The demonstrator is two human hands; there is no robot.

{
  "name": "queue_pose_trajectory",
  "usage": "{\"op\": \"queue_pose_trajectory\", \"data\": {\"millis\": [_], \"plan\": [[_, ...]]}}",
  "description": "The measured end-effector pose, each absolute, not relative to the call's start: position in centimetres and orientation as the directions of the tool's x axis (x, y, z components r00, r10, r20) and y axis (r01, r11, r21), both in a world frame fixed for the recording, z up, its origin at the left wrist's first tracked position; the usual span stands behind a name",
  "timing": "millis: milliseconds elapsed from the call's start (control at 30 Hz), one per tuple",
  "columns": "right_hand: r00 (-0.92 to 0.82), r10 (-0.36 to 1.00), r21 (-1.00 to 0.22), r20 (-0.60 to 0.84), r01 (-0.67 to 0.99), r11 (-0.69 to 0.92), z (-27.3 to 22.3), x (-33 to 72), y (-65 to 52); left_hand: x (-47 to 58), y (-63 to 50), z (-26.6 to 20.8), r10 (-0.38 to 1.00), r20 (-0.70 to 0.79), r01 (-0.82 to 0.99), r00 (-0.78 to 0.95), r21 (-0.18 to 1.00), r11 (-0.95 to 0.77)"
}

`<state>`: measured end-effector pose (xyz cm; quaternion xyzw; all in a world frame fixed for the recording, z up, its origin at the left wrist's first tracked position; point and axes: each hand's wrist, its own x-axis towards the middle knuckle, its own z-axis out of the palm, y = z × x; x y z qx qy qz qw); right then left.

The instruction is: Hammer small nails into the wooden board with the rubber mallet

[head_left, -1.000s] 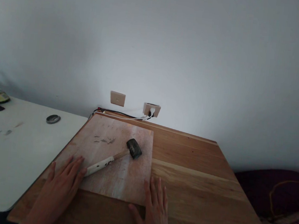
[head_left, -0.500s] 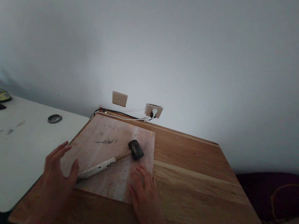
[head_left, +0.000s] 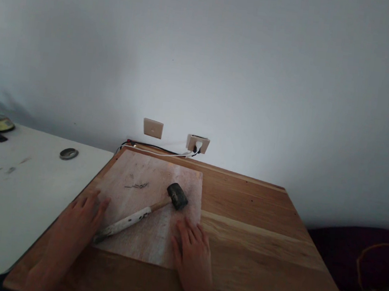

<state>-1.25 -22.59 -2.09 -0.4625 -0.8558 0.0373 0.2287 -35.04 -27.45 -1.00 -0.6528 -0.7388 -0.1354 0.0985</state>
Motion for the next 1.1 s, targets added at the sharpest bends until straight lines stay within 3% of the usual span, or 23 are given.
{"op": "queue_pose_trajectory", "data": {"millis": [100,300,500,600,733,867,1100], "plan": [[-0.431,0.798,-0.236,0.421,0.798,0.555,-2.0,2.1,-22.3,-32.6,-27.9,-0.5,0.969,0.244,0.999,-0.030,-0.026,0.038],[-0.268,0.829,-0.262,0.491,0.862,0.435,-2.1,10.2,-22.5,-26.7,-27.3,-0.9,0.975,0.223,0.970,0.019,0.232,-0.072],[-0.077,0.874,-0.342,0.480,0.901,0.267,-2.0,12.4,-23.9,-22.9,-24.1,-0.1,0.953,0.276,0.952,0.125,0.235,-0.193],[-0.054,0.912,-0.466,0.406,0.847,0.258,-1.5,11.2,-24.2,-20.9,-21.8,0.5,0.929,0.301,0.917,0.217,0.263,-0.300],[-0.170,0.966,-0.609,0.195,0.751,0.255,-0.6,9.0,-23.6,-18.5,-18.3,0.5,0.922,0.239,0.896,0.306,0.255,-0.363],[-0.225,0.966,-0.577,0.129,0.775,0.257,-0.3,7.2,-22.4,-17.4,-14.9,-0.7,0.923,0.191,0.889,0.335,0.259,-0.377],[-0.157,0.980,-0.589,0.118,0.784,0.197,-0.8,6.2,-21.3,-16.1,-12.6,-1.2,0.886,0.154,0.793,0.438,0.397,-0.461]]}}
